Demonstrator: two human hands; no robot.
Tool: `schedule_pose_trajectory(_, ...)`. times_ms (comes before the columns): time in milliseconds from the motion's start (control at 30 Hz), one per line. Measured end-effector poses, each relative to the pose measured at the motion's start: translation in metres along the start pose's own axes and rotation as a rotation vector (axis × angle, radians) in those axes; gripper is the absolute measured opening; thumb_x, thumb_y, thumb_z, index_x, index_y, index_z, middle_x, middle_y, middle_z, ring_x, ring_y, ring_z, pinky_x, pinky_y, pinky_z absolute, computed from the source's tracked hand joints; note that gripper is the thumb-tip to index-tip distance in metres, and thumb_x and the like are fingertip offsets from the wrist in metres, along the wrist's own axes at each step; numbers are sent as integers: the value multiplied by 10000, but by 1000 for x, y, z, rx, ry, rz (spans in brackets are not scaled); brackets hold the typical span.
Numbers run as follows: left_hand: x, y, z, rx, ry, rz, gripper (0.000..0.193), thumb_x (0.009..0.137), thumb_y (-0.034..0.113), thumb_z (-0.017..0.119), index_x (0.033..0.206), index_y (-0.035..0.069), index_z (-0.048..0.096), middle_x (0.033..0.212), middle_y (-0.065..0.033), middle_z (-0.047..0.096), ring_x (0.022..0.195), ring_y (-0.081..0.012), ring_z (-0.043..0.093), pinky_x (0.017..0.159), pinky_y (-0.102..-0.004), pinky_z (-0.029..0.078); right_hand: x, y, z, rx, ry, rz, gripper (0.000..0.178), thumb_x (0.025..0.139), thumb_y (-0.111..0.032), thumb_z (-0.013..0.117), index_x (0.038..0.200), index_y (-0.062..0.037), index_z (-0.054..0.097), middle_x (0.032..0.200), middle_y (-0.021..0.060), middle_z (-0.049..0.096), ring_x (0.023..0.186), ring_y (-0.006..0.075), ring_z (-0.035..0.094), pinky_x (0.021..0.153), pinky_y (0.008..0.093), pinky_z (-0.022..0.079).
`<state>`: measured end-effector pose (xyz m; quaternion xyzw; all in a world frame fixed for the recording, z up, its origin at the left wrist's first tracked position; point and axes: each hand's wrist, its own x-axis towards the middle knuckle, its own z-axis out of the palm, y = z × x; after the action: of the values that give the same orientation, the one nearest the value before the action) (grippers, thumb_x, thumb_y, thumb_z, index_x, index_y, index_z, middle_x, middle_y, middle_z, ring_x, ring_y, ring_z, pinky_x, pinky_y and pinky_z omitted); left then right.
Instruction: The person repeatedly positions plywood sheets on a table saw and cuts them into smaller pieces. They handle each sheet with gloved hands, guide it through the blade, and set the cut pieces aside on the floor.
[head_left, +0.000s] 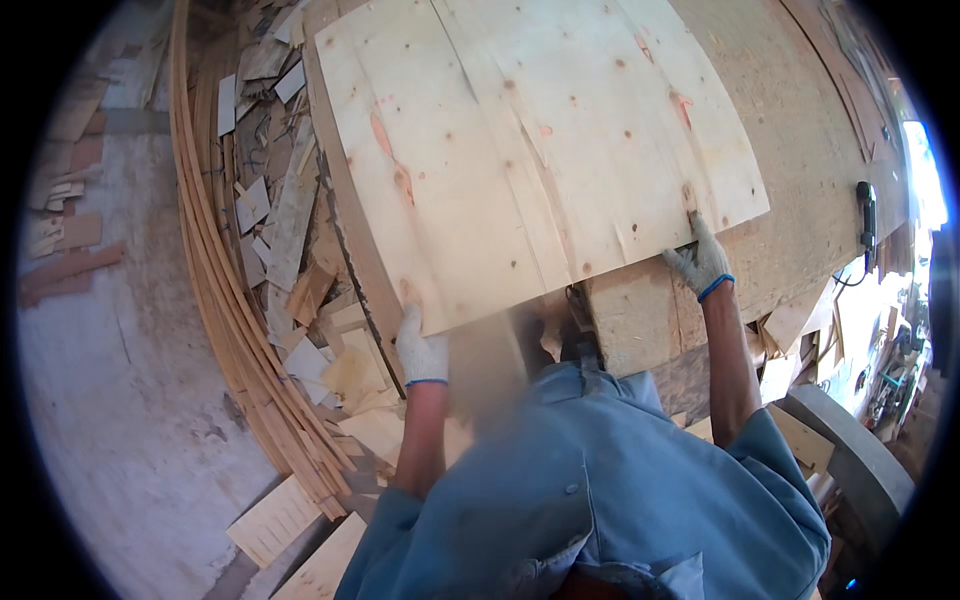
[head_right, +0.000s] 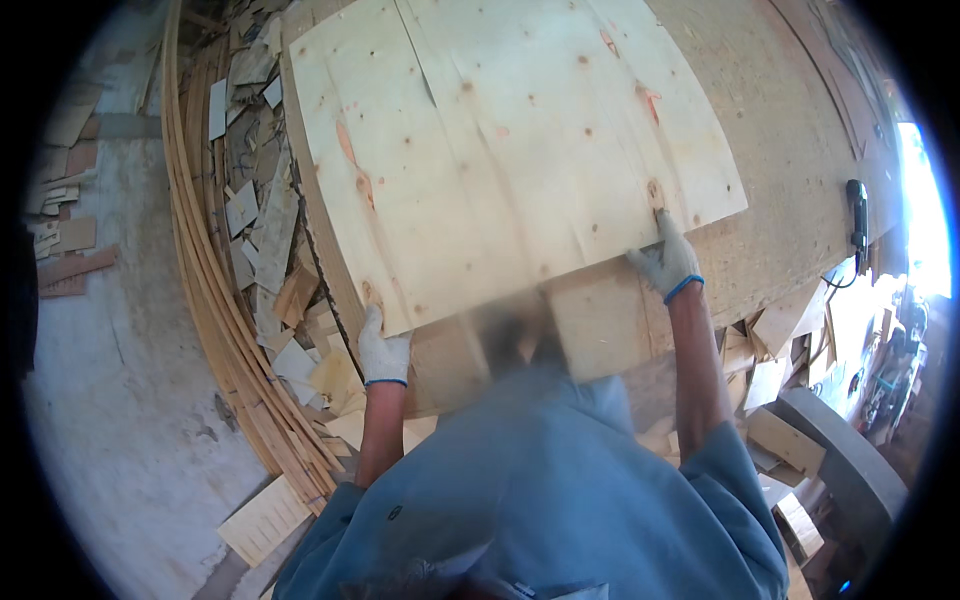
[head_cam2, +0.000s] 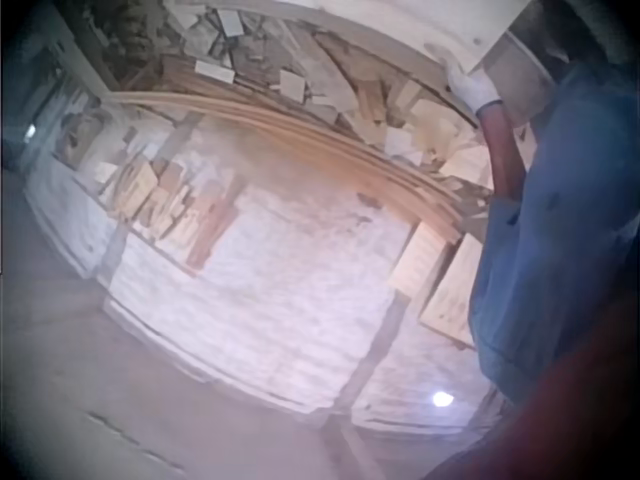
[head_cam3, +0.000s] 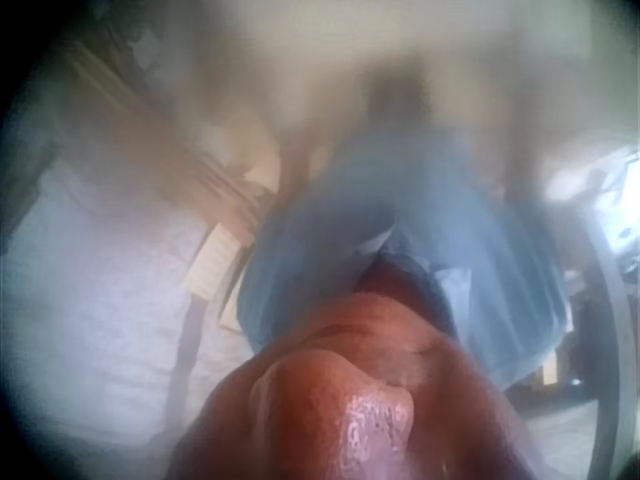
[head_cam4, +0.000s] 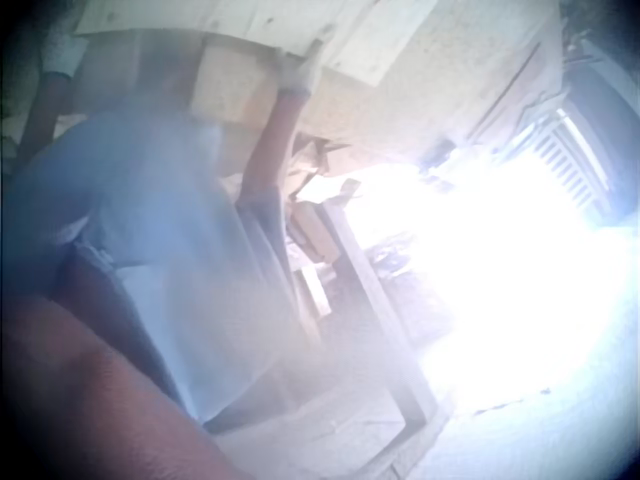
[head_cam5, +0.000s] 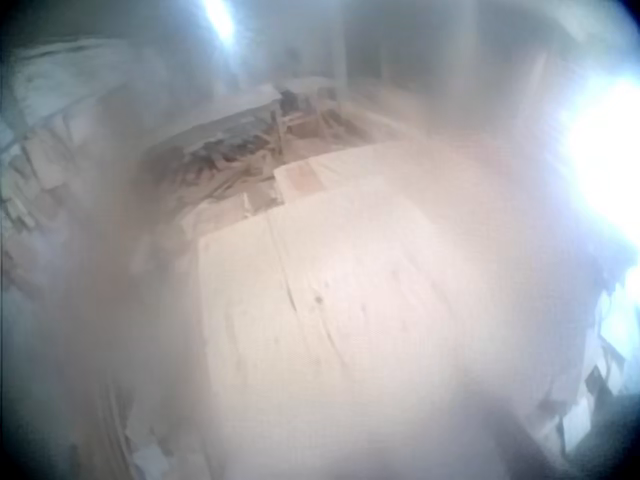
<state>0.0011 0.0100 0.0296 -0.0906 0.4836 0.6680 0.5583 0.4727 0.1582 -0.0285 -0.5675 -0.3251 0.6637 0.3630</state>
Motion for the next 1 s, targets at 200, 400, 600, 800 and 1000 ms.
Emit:
schedule_pose_trajectory(200, 16, 10, 17, 41, 21, -9, 507, 984, 316, 578, 1437, 121, 462, 1411, -41, 506, 1228, -279, 515, 1030, -515, 425, 11, -24, 30, 25, 53, -26, 736, 890, 18, 633, 1483, 82, 201, 1403, 145, 457, 1237, 179, 506, 1010, 322, 477)
schedule_pose_trajectory(400, 42, 19, 27, 61, 24, -1, 532, 995, 312, 540, 1466, 107, 406, 1445, -78, 472, 1291, -329, 468, 1057, -572, 384, 35, -34, 36, -99, 31, -84, 690, 916, -6, 624, 1473, 76, 226, 1397, 140, 456, 1233, 178, 509, 1001, 323, 487)
schedule_pose_trajectory(600, 54, 29, 47, 31, 23, -13, 515, 998, 291, 525, 1458, 92, 408, 1460, -103, 456, 1322, -346, 437, 1079, -614, 347, 62, -30, 31, -42, 46, -77, 620, 956, -27, 578, 1474, 50, 247, 1379, 104, 466, 1193, 161, 524, 988, 313, 493)
schedule_pose_trajectory(800, 76, 31, 51, 19, 16, 41, 497, 1007, 267, 514, 1458, 87, 407, 1463, -112, 453, 1324, -338, 442, 1081, -612, 354, 83, -46, 42, 150, -3, -20, 647, 942, 12, 581, 1486, 33, 232, 1367, 90, 470, 1176, 136, 519, 985, 307, 493)
schedule_pose_trajectory(1000, 103, 40, 57, 77, 59, 63, 484, 1004, 259, 525, 1435, 60, 427, 1423, -120, 493, 1296, -319, 480, 1077, -572, 386, 90, -75, 73, -407, 100, -223, 575, 928, 8, 616, 1428, 37, 331, 1282, 113, 526, 1105, 133, 553, 880, 291, 543)
